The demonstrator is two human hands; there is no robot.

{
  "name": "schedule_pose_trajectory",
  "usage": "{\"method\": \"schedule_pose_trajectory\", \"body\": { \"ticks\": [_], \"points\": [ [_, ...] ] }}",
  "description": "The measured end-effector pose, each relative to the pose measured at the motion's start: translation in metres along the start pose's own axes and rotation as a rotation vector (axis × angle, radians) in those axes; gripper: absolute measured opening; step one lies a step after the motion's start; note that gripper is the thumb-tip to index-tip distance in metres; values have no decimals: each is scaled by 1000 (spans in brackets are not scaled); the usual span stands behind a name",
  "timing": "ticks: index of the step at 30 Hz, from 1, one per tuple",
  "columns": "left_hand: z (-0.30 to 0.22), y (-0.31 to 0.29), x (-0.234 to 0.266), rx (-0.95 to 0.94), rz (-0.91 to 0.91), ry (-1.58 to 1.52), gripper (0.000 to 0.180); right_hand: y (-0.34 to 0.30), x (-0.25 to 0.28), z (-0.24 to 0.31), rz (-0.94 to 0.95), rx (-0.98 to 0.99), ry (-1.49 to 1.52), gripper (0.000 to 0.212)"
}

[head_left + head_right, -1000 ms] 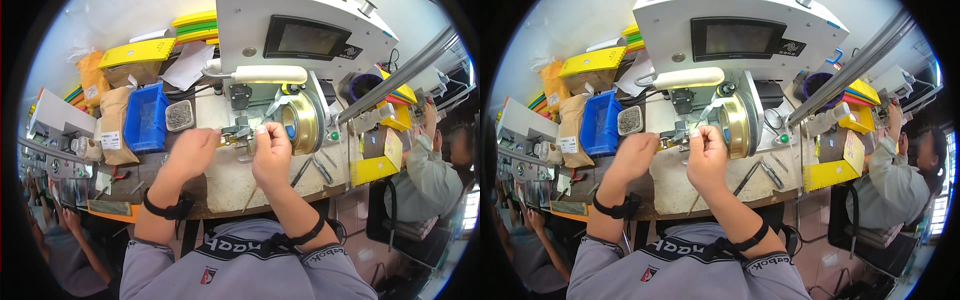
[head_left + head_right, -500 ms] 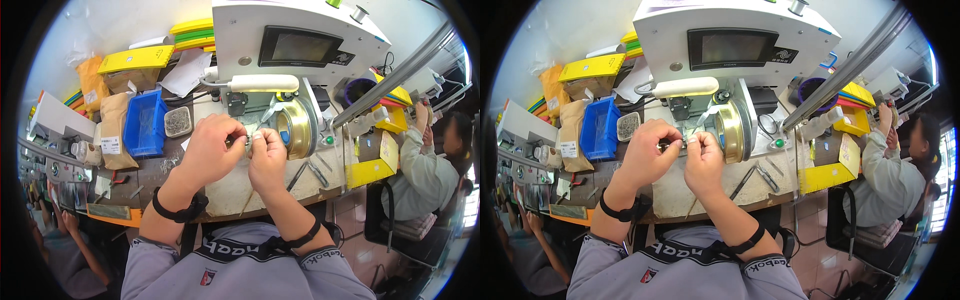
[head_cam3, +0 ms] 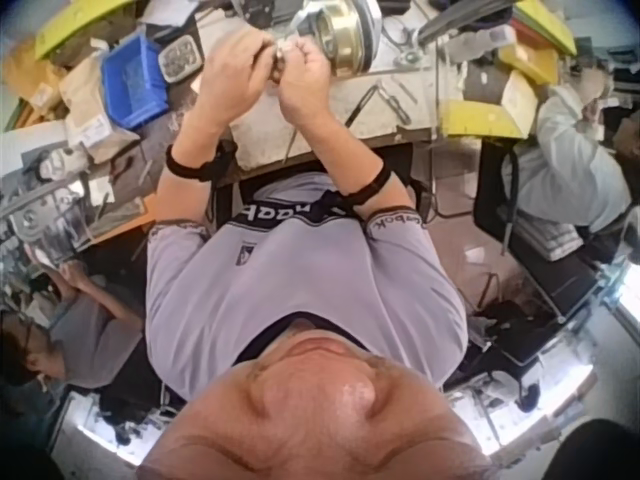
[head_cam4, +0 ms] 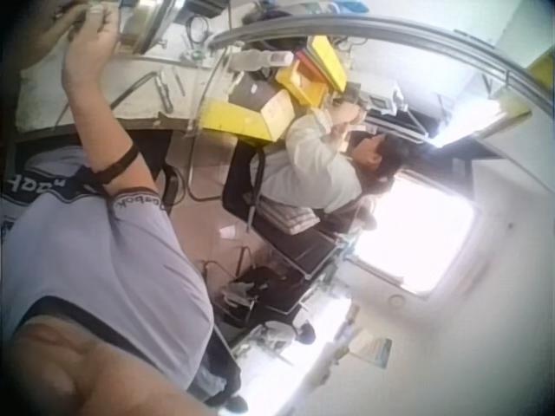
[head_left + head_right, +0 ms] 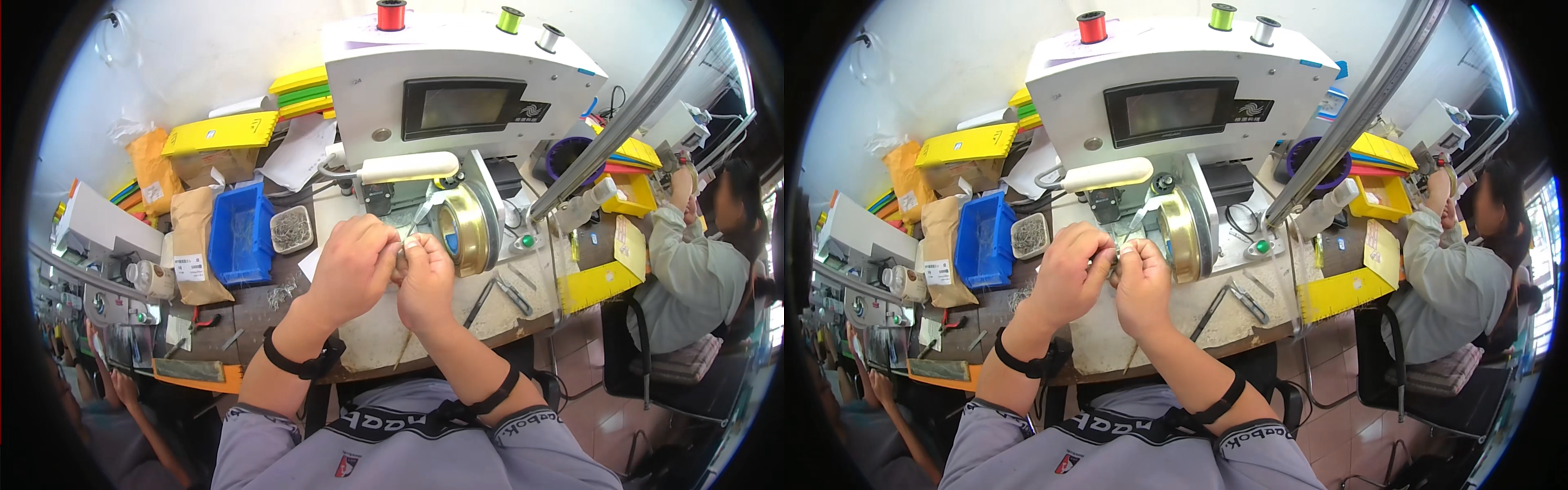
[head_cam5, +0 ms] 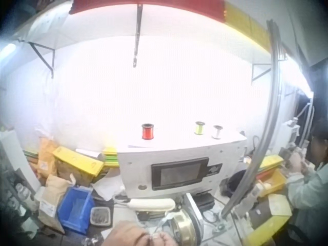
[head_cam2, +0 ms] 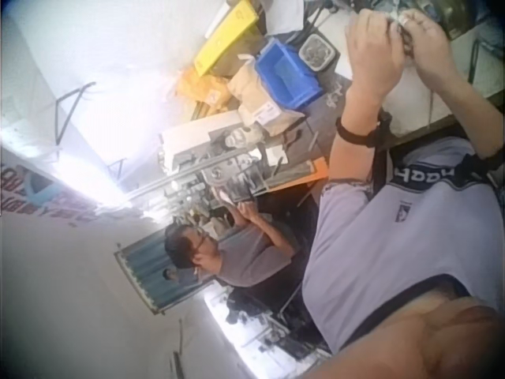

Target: Assembling and inspecting small metal or electronic components at a workbench using specialized machinery and tools.

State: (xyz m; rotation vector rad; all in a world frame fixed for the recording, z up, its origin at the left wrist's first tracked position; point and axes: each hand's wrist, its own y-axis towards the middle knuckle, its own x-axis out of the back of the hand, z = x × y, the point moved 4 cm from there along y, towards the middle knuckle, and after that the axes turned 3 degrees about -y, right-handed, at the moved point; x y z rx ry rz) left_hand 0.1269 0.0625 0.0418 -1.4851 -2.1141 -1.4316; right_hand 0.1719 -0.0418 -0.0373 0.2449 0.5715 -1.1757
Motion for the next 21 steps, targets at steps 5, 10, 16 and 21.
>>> {"method": "schedule_pose_trajectory", "body": {
  "ticks": [5,10,16,21],
  "points": [
    [5,2,0,83,41,-82,9,2,1,-1,-5,-81,116,12],
    [5,0,2,145,28,-122,9,-1,-3,2,-8,-159,192,10],
    [0,4,1,61,17,-35,10,-4,-6,6,-36,-210,179,10],
    [-26,-9,-3,-155,-1,200,16,-21,10,7,4,-212,210,9]
  ]
}}
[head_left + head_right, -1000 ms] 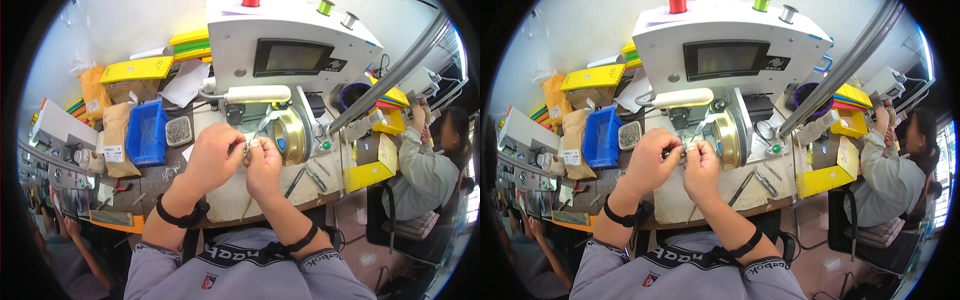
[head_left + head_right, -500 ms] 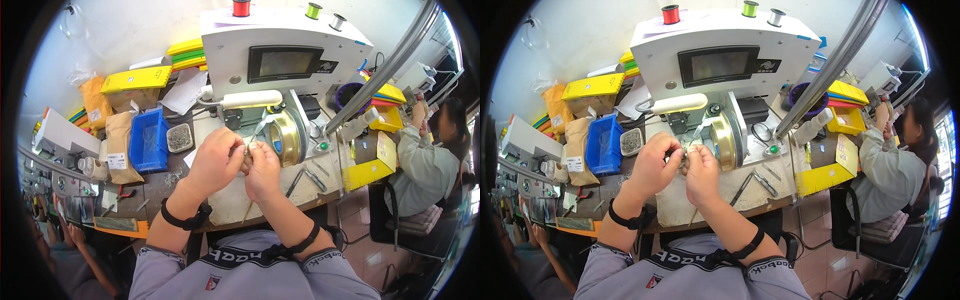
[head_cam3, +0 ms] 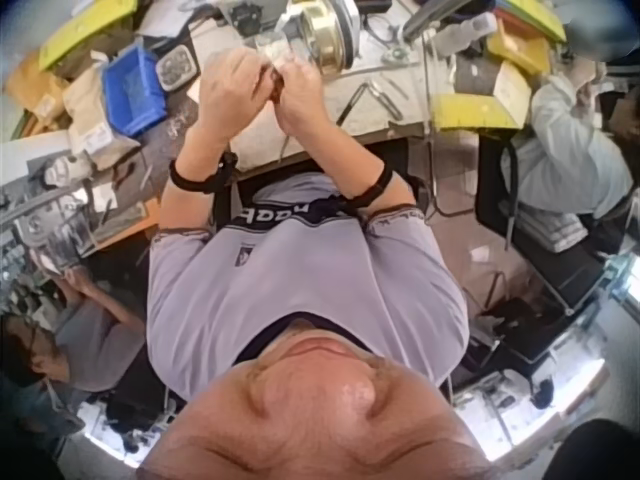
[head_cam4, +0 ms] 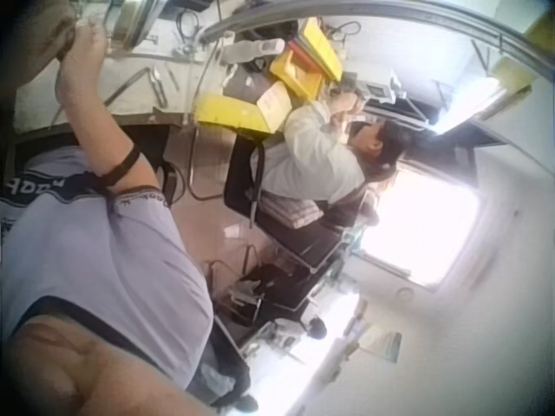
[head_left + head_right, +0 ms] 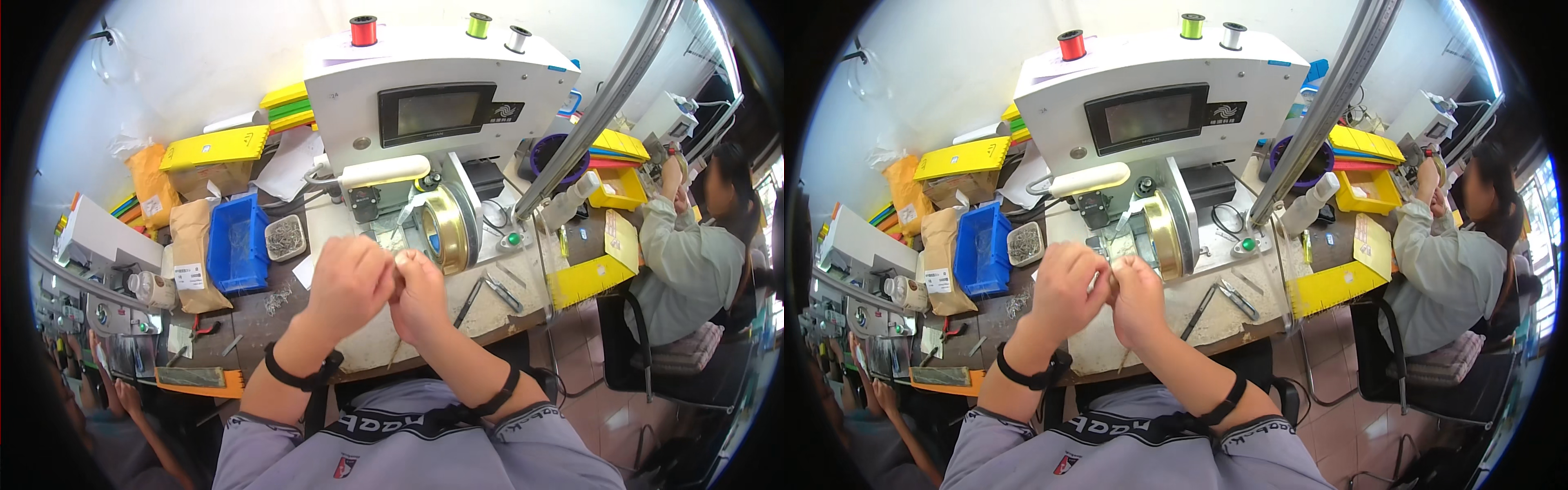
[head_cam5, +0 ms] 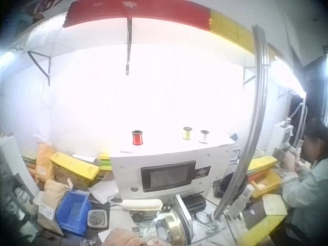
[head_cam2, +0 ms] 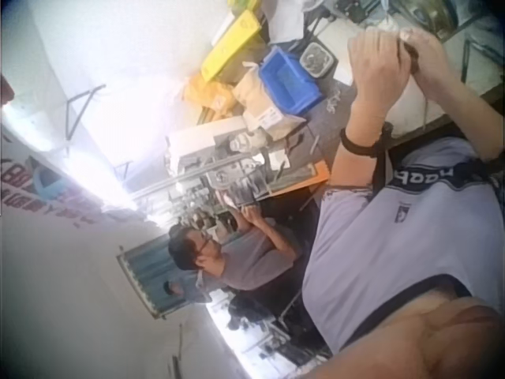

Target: Assembling and inspecting small metal or electronic components at a workbench using specialized machinery and tools.

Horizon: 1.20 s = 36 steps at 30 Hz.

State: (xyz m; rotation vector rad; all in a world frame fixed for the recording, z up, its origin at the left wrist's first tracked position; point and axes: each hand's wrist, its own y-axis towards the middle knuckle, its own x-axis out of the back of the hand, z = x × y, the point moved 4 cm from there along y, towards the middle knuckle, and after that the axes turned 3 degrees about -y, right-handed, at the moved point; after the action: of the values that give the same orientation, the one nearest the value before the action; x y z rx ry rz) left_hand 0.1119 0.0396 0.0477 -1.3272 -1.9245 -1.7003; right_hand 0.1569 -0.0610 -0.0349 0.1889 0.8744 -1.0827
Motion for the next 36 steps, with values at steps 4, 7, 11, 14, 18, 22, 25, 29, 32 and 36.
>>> {"method": "schedule_pose_trajectory", "body": {
  "ticks": [4,7,11,14,18,22,25,29,32,36],
  "points": [
    [-28,-21,-17,-68,-45,-147,20,-34,22,11,-14,-42,-44,9],
    [-31,-24,-22,-144,-67,-135,17,-44,30,21,-88,-92,-59,6],
    [-21,-30,-25,-171,-148,-209,19,-48,66,49,120,-286,-170,8],
    [-13,-33,-27,-96,-210,-324,19,-40,107,132,-237,453,-1040,12],
    [2,-42,-38,119,-221,-573,15,-14,155,232,-673,829,-1070,21],
    [3,-47,-48,-29,-201,-479,20,32,175,275,-683,792,-1283,37],
    [1,-50,-48,-51,-214,-461,23,62,185,298,-663,713,-1424,42],
    [7,-54,-51,-59,-237,-418,25,47,167,305,-762,1036,-1461,33],
    [8,-50,-51,-117,-232,-423,21,-2,190,314,-604,1259,-773,30],
    [5,-54,-49,-147,-280,-441,23,-56,142,231,-168,1055,-317,41]
  ]
}}
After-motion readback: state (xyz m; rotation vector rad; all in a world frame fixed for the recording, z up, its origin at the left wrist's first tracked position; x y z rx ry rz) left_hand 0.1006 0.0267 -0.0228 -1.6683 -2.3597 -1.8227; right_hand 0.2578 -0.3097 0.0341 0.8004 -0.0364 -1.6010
